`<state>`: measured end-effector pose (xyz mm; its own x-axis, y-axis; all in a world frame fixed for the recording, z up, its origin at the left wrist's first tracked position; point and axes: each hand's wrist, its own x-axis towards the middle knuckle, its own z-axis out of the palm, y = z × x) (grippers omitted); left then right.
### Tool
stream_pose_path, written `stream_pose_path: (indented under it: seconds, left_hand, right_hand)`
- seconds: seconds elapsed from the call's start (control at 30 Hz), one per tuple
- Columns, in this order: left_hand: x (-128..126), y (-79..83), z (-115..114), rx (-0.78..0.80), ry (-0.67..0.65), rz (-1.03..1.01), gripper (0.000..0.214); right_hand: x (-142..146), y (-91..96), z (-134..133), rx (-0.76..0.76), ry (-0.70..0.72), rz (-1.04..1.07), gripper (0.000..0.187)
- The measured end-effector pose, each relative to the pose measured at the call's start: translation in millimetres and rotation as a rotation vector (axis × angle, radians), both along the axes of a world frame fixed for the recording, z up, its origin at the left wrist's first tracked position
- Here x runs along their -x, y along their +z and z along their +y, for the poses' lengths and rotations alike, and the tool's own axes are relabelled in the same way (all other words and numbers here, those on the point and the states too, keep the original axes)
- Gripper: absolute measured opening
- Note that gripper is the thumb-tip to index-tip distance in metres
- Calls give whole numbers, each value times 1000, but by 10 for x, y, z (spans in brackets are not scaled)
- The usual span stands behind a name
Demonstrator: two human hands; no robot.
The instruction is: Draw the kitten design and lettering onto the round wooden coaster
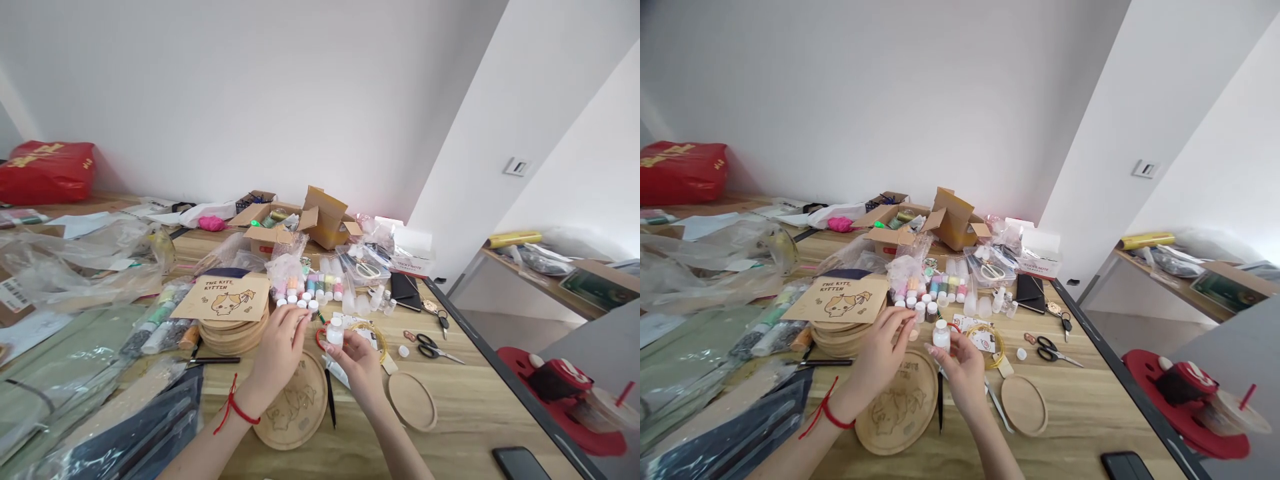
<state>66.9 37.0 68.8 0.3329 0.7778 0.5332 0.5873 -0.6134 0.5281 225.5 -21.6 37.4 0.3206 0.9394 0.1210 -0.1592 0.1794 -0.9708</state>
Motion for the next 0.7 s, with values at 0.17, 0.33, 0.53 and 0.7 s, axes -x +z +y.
stream_pose_path:
  seconds: [0.17, 0.33, 0.53, 0.7]
  left_hand:
    - [-74, 237, -113, -136, -272, -119, 27]
    - [-74, 222, -74, -222, -325, -69, 26]
    - [-48, 323, -52, -436, -318, 146, 24]
    - [-47, 415, -35, -641, -328, 174, 17]
  right_hand:
    - [17, 14, -9, 0, 46, -30, 36]
    - [13, 46, -36, 6, 51, -99, 39]
    - [18, 67, -50, 25, 32, -104, 37]
    - [23, 122, -79, 22, 38, -116, 37]
